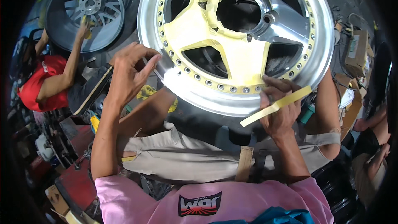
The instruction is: The person applies masking tape to the spokes and center of a car wheel rim by hand, tearing off sections of tape and pressing them onto the yellow-painted surfaces.
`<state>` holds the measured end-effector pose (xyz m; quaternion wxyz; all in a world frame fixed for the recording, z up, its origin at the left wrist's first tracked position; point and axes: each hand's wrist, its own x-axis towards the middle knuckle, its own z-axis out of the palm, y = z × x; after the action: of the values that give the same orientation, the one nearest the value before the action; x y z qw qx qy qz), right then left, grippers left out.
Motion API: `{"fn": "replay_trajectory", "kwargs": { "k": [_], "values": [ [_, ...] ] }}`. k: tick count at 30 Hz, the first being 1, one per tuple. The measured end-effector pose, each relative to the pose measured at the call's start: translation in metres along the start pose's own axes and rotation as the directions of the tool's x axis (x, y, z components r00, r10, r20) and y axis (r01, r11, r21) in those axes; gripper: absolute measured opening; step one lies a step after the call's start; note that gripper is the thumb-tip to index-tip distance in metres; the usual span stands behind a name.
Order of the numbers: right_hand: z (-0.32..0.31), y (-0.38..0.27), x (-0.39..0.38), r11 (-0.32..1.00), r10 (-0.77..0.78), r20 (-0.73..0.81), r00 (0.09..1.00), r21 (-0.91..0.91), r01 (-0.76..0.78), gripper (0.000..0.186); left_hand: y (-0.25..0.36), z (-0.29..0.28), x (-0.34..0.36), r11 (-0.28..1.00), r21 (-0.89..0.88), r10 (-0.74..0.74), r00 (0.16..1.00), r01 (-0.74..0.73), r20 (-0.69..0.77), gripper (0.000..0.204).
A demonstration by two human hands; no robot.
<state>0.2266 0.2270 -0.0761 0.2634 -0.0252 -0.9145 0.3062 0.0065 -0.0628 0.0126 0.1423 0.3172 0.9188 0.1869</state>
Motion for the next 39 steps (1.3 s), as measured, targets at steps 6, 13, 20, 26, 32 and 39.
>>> {"fn": "replay_trajectory", "kwargs": {
  "k": [6, 13, 20, 26, 32, 39],
  "values": [
    [0.0, -0.001, 0.005, 1.0, -0.004, 0.066, 0.998, 0.005, 0.004, 0.017, 0.01, 0.0, 0.026, 0.968, -0.009, -0.248, 0.962, 0.251, 0.111, 0.02],
    [-0.008, -0.008, 0.013, 0.987, -0.029, 0.211, 0.977, 0.158, -0.005, 0.022, 0.015, 0.005, 0.03, 0.945, -0.104, -0.276, 0.929, 0.309, 0.247, 0.036],
    [0.002, -0.039, 0.01, 0.991, -0.133, 0.415, 0.9, 0.051, 0.123, 0.029, 0.012, 0.013, 0.04, 0.842, -0.174, -0.435, 0.834, 0.51, 0.34, 0.04],
    [0.0, -0.062, 0.014, 0.968, -0.196, 0.399, 0.896, -0.067, 0.242, 0.031, 0.0, 0.021, 0.047, 0.83, -0.29, -0.381, 0.864, 0.476, 0.33, 0.037],
    [0.001, -0.066, 0.012, 0.975, -0.167, 0.36, 0.918, -0.079, 0.208, 0.045, 0.02, 0.024, 0.045, 0.934, -0.139, -0.297, 0.931, 0.33, 0.213, 0.03],
    [-0.015, -0.059, 0.0, 0.983, -0.1, 0.354, 0.93, -0.112, 0.148, 0.024, 0.056, 0.041, -0.003, 0.962, 0.002, 0.274, 0.962, -0.274, -0.001, 0.018]
  ]
}}
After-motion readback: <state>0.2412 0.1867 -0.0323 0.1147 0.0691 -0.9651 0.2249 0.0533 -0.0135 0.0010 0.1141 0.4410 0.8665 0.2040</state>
